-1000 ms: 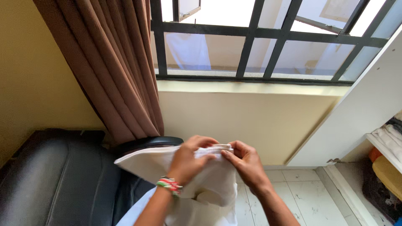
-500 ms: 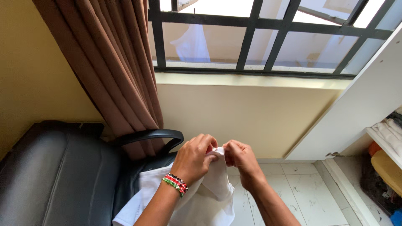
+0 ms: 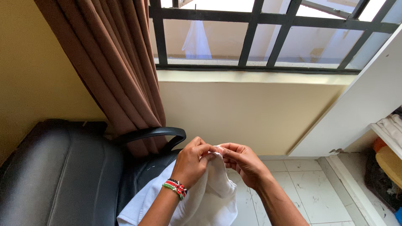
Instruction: The person folds a white towel on the seat of an office chair, smooths it down, and then places the folded towel into a closet shelf alongside other white textiles.
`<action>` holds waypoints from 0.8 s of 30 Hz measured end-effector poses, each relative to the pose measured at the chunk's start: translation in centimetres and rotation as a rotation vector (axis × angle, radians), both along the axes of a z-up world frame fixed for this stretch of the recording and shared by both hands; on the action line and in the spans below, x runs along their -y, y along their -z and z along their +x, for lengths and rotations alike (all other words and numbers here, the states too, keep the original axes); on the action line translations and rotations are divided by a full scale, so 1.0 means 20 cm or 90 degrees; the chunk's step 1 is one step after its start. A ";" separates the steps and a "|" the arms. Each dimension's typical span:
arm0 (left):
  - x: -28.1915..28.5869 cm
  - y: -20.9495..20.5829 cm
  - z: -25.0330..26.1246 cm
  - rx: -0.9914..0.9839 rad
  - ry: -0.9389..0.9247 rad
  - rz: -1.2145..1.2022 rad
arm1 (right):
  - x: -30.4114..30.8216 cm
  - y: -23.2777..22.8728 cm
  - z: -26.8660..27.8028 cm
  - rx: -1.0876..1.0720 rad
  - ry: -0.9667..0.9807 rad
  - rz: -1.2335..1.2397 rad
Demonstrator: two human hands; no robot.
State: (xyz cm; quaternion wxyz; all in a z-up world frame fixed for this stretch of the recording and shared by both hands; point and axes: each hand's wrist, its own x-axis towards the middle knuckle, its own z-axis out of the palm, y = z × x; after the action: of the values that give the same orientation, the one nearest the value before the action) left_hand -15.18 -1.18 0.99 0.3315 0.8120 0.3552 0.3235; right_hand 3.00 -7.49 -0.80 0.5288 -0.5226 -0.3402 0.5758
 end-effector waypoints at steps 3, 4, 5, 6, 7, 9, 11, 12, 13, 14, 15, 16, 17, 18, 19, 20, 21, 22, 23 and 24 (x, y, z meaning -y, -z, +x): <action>0.00 -0.01 0.00 -0.059 -0.005 -0.036 | -0.01 0.03 0.01 -0.008 -0.007 0.002; -0.01 -0.01 0.00 -0.060 -0.008 -0.035 | -0.01 0.04 0.00 0.003 0.001 0.005; -0.01 -0.01 0.00 -0.061 -0.011 -0.034 | -0.02 0.06 0.00 0.014 0.009 0.007; 0.00 0.00 0.00 -0.065 -0.013 -0.036 | -0.02 0.07 0.00 0.051 0.014 0.031; 0.00 0.00 -0.01 -0.055 -0.022 -0.040 | -0.02 0.08 0.00 0.088 0.018 0.055; -0.02 0.00 -0.01 -0.030 -0.039 -0.048 | -0.03 0.08 0.01 0.144 0.036 0.078; -0.03 -0.01 -0.02 -0.031 -0.044 -0.087 | -0.03 0.06 0.03 0.179 0.063 0.076; -0.04 -0.02 -0.03 -0.032 -0.046 -0.106 | -0.03 0.05 0.02 0.194 0.055 0.096; -0.04 -0.03 -0.03 -0.037 -0.049 -0.106 | -0.04 0.04 0.02 0.209 0.047 0.116; -0.03 -0.04 -0.02 -0.042 -0.051 -0.106 | -0.04 0.03 0.01 0.224 0.040 0.135; -0.03 -0.05 -0.01 -0.048 -0.053 -0.107 | -0.04 0.02 0.00 0.248 0.041 0.122; -0.04 -0.05 0.00 -0.047 -0.052 -0.106 | -0.04 0.00 0.00 0.274 0.042 0.110; -0.04 -0.05 0.00 -0.047 -0.052 -0.105 | -0.04 -0.01 -0.01 0.299 0.043 0.097; -0.05 -0.05 0.01 -0.047 -0.051 -0.106 | -0.03 -0.02 0.00 0.286 0.037 0.093; -0.05 -0.05 0.01 -0.041 -0.045 -0.109 | -0.03 -0.02 0.00 0.273 0.030 0.090; -0.05 -0.04 0.02 -0.036 -0.039 -0.111 | -0.03 -0.02 0.01 0.260 0.024 0.087; -0.05 -0.04 0.02 -0.030 -0.033 -0.112 | -0.03 -0.02 0.01 0.267 0.033 0.096; -0.05 -0.03 0.03 -0.017 -0.026 -0.117 | -0.03 -0.01 0.02 0.273 0.041 0.102; -0.06 -0.03 0.04 -0.005 -0.019 -0.121 | -0.03 -0.01 0.02 0.279 0.049 0.109; -0.07 -0.02 0.05 0.009 -0.012 -0.124 | -0.03 0.00 0.03 0.321 0.073 0.125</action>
State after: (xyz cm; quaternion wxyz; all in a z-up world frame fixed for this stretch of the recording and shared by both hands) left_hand -14.19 0.22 1.46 0.4084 0.7703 0.3897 0.2965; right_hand 3.68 -6.85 -0.87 0.5073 -0.6138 -0.4852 0.3612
